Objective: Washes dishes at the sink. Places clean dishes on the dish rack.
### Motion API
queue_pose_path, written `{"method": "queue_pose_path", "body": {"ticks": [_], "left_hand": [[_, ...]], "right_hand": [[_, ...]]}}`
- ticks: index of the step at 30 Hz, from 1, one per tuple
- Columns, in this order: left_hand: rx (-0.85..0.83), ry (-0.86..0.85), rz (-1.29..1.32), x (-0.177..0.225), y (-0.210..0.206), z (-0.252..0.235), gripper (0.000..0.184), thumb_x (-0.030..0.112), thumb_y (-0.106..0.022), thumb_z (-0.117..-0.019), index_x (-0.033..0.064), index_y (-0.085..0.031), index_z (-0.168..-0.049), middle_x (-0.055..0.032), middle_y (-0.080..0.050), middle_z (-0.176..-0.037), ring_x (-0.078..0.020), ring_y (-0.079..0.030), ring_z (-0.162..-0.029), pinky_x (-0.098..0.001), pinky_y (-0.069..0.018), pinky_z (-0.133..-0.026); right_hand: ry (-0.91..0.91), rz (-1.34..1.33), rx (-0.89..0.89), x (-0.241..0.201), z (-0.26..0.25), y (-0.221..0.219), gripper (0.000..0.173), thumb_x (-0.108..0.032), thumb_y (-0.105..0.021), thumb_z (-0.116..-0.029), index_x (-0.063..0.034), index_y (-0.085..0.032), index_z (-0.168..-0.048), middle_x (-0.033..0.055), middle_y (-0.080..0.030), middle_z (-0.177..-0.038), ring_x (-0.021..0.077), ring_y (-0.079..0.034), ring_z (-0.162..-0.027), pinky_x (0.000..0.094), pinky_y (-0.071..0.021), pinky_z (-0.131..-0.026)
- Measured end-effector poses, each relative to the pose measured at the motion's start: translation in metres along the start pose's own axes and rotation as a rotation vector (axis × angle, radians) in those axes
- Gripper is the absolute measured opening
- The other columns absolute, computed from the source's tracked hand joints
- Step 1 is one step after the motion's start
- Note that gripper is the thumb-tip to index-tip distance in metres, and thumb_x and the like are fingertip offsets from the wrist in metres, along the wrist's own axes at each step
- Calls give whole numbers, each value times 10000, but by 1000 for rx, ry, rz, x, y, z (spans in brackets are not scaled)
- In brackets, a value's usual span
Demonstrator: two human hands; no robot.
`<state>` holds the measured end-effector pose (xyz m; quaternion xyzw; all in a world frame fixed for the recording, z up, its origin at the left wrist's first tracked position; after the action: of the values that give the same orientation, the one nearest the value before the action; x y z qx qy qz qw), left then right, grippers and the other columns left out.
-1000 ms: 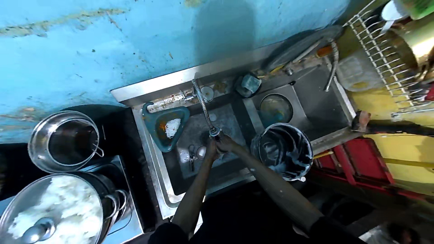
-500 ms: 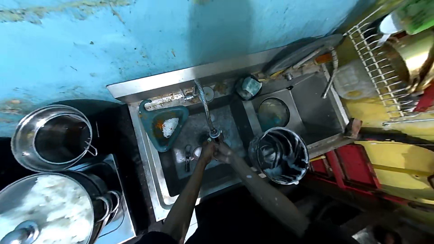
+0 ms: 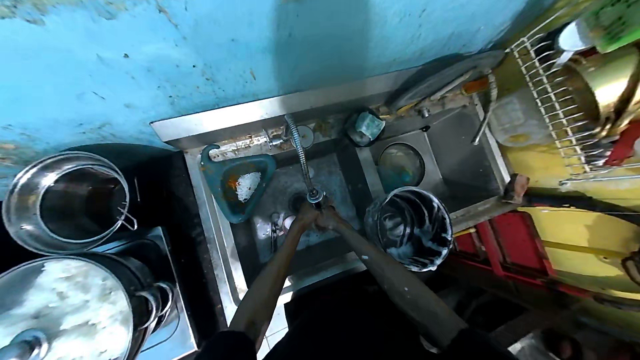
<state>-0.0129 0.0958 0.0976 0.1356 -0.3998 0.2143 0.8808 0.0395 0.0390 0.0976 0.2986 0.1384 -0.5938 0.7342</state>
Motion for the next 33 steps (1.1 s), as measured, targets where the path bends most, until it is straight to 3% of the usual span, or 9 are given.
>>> {"method": "queue_pose_path", "body": {"ticks": [4,8,12,16,21,25,27,30,33], "left_hand": [[-91,35,-129,0,-11,6,545,314,-689,-976,-19,-545,-1383,-194,-631,-1301,-235,-607,-1204,-415,-477,-1063],[-149,35,-71,-10,-13,7,514,322,-659,-992,-15,-558,-1366,-184,-639,-1278,-227,-618,-1178,-419,-490,-1045],[-31,-12,270,-33,-7,-2,327,163,-609,-1001,-29,-581,-1264,-110,-669,-1020,-147,-652,-879,-343,-567,-803],[230,-64,309,-20,6,-5,238,17,-614,-948,-38,-601,-1179,-86,-634,-887,-102,-595,-686,-287,-537,-610],[365,-73,206,-4,15,-4,265,52,-540,-1022,-73,-594,-1249,-191,-652,-1118,-204,-629,-1011,-376,-526,-918],[123,-24,-184,10,16,-4,521,53,-709,-906,-90,-522,-1371,-283,-593,-1327,-342,-581,-1248,-485,-454,-1082],[28,-42,-55,-1,7,-3,494,56,-653,-949,-56,-497,-1405,-216,-596,-1327,-237,-585,-1214,-400,-482,-1047],[68,-2,349,-28,2,-10,300,100,-459,-1049,1,-543,-1319,-99,-634,-1090,-133,-618,-931,-333,-548,-820],[278,-15,521,-38,11,-19,204,148,-416,-1075,12,-567,-1059,-15,-538,-671,-106,-519,-518,-280,-493,-493]], "right_hand": [[33,652,-224,4,10,-36,580,-274,-605,-1005,66,-484,-1461,307,-439,-1529,484,-362,-1454,668,-263,-1179],[-46,635,-374,3,12,-43,445,-257,-595,-1008,85,-614,-1293,310,-585,-1350,467,-552,-1262,671,-403,-1053],[-72,-284,-213,17,-4,-27,243,-103,-412,-1082,53,-582,-1159,59,-577,-787,102,-544,-627,261,-498,-611],[-40,-1096,393,17,-16,-15,234,-233,-457,-1102,-47,-592,-1149,47,-598,-842,95,-538,-632,262,-479,-546],[122,-364,557,-8,-4,12,448,-62,-600,-1000,121,-519,-1401,316,-545,-1415,374,-508,-1362,418,-376,-1178],[228,466,15,-19,-7,-10,518,-147,-609,-989,101,-509,-1433,331,-489,-1475,461,-436,-1408,551,-271,-1215],[78,541,-311,-13,-9,-20,411,-190,-625,-987,71,-610,-1304,291,-628,-1238,405,-615,-1100,598,-461,-970],[22,78,-389,-9,-9,-10,212,-118,-512,-1032,17,-596,-1172,78,-570,-855,130,-541,-685,315,-496,-654],[109,-869,-109,-10,-10,-2,211,-162,-387,-1109,-49,-545,-1193,-9,-572,-847,51,-552,-693,225,-510,-658]]}}
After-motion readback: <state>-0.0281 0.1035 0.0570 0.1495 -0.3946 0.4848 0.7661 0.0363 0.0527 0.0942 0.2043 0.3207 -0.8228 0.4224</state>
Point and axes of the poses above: each hand's wrist, its own z-axis away from the middle knuckle, its own y-axis out of the back of the hand, x = y × z, the point moved 8 cm from there along -z, towards the middle knuckle
